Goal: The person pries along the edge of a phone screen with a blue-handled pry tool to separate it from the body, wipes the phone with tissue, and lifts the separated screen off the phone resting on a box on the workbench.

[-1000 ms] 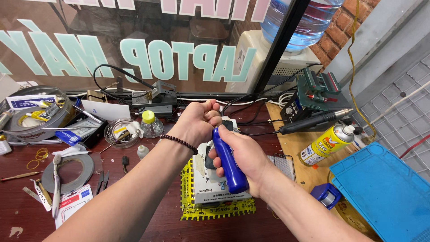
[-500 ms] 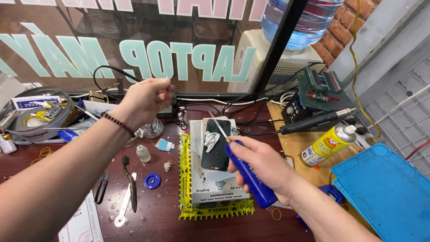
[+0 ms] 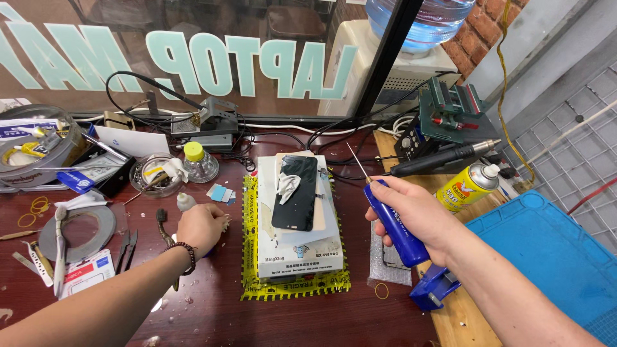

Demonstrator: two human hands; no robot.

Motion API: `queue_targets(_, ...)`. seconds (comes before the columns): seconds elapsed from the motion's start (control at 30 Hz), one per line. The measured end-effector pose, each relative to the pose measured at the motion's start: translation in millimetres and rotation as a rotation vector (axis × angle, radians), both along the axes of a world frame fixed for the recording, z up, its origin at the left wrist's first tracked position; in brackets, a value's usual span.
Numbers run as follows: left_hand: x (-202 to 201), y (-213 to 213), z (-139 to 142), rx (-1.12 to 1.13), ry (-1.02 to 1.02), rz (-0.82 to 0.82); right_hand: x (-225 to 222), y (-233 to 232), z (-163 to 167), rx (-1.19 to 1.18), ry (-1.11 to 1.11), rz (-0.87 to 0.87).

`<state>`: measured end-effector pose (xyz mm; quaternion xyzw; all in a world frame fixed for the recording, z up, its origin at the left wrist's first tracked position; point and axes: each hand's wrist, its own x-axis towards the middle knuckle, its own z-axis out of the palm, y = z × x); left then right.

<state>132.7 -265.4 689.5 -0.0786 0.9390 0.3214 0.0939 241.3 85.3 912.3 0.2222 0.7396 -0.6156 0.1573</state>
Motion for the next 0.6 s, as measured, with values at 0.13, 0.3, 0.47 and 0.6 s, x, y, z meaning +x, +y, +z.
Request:
queue_targets(0.13, 0.7, 0.0, -1.0, -0.202, 0.009, -0.106, 6.0, 5.7, -6.7, -0.030, -0.021, -0.019)
queue_targets(0.3, 0.4, -2.4, -12.0, -0.319, -0.010, -0.254, 12.6, 11.7, -10.8, -0.054, -0.049, -0.033)
queue_targets(0.47, -4.8, -6.6, -23.7, -0.184, 0.012, -0.153, 11.3, 11.2, -14.2, -0.059, -0.044, -0.051)
queue_targets(0.6, -8.6, -5.9, -21.2, -0.089, 0.037, -0.037, 7.5, 7.3, -17.7, -0.037, -0.028, -0.023)
